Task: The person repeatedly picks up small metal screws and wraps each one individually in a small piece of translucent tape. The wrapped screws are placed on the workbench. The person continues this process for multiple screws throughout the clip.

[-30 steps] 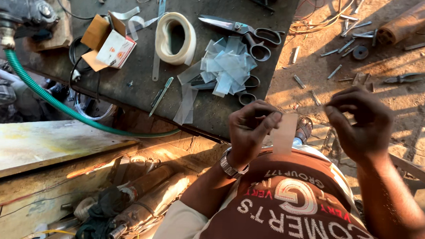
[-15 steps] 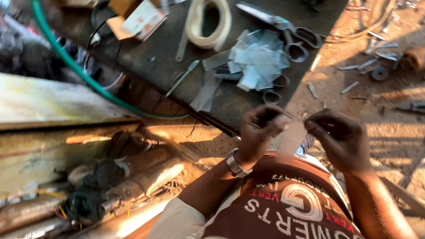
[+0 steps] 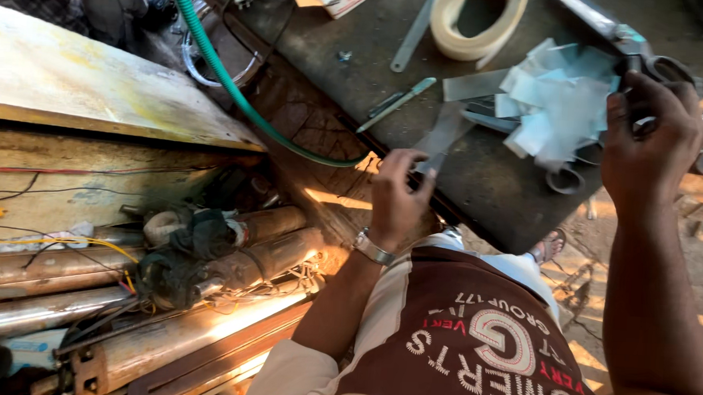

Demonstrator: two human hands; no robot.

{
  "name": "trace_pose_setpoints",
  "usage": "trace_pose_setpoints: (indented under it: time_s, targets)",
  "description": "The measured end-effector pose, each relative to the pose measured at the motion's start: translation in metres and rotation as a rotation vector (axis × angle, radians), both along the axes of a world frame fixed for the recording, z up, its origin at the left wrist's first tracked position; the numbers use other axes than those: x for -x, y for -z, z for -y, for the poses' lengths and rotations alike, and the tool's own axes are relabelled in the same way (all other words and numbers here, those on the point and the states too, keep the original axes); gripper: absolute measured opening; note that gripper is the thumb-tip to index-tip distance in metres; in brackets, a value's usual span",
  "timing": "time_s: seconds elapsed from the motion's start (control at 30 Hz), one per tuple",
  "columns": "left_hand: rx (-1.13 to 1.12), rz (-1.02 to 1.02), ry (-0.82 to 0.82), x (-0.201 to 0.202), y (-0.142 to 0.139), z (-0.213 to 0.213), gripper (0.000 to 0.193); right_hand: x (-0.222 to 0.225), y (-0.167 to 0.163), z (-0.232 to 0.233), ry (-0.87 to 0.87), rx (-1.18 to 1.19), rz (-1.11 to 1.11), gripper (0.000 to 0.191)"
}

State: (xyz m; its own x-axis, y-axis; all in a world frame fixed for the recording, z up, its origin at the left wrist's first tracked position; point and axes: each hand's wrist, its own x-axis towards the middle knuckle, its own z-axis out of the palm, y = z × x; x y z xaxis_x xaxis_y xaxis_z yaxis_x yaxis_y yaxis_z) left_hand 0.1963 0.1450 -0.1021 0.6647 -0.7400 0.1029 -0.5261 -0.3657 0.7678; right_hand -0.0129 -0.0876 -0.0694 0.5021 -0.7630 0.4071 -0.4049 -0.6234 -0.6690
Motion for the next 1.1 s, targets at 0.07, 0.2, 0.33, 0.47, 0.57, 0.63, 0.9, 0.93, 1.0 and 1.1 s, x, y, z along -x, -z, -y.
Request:
trace_pose_setpoints:
  time_s: [0.07,0.2,0.33,0.47,0.57,0.63,0.9,0.93,1.0,1.1]
  targets:
    - [-0.08,0.256,0.146,-0.004,-0.001,-0.005,0.032,-0.023,0.0,-0.01,-0.012,0.063,-0.054,0.017]
    - [-0.168,0.226,0.179,-0.007,-0.003,-0.009,0.039,-0.077,0.012,-0.046,-0.086,-0.26,-0.209,0.021]
    - [-0.173,0.276,0.224,-0.01,-0.004,-0.008,0.04,-0.128,0.023,-0.054,-0.126,-0.122,-0.398,0.038]
    - [-0.162,0.3,0.234,-0.012,-0.005,-0.01,0.038,-0.14,0.026,-0.059,-0.095,-0.075,-0.451,0.027]
    - [-0.165,0.296,0.241,-0.014,-0.005,-0.011,0.038,-0.134,0.026,-0.055,-0.092,-0.113,-0.337,0.017]
    - [-0.155,0.274,0.238,-0.015,-0.006,-0.01,0.037,-0.127,0.022,-0.05,-0.085,-0.289,-0.25,0.015]
    - [0.109,0.16,0.103,-0.041,-0.046,0.008,0.017,-0.074,-0.029,-0.053,-0.076,-0.797,0.125,0.022]
    - [0.196,0.086,0.109,-0.041,-0.055,0.012,0.017,-0.066,-0.035,-0.057,-0.087,-0.794,0.113,0.022]
    - [0.308,-0.163,0.207,-0.033,-0.073,0.021,0.019,-0.054,-0.045,-0.066,-0.113,-0.787,0.089,0.022]
    - [0.347,-0.499,0.418,-0.012,-0.094,0.04,0.021,-0.04,-0.053,-0.079,-0.161,-0.782,0.222,0.021]
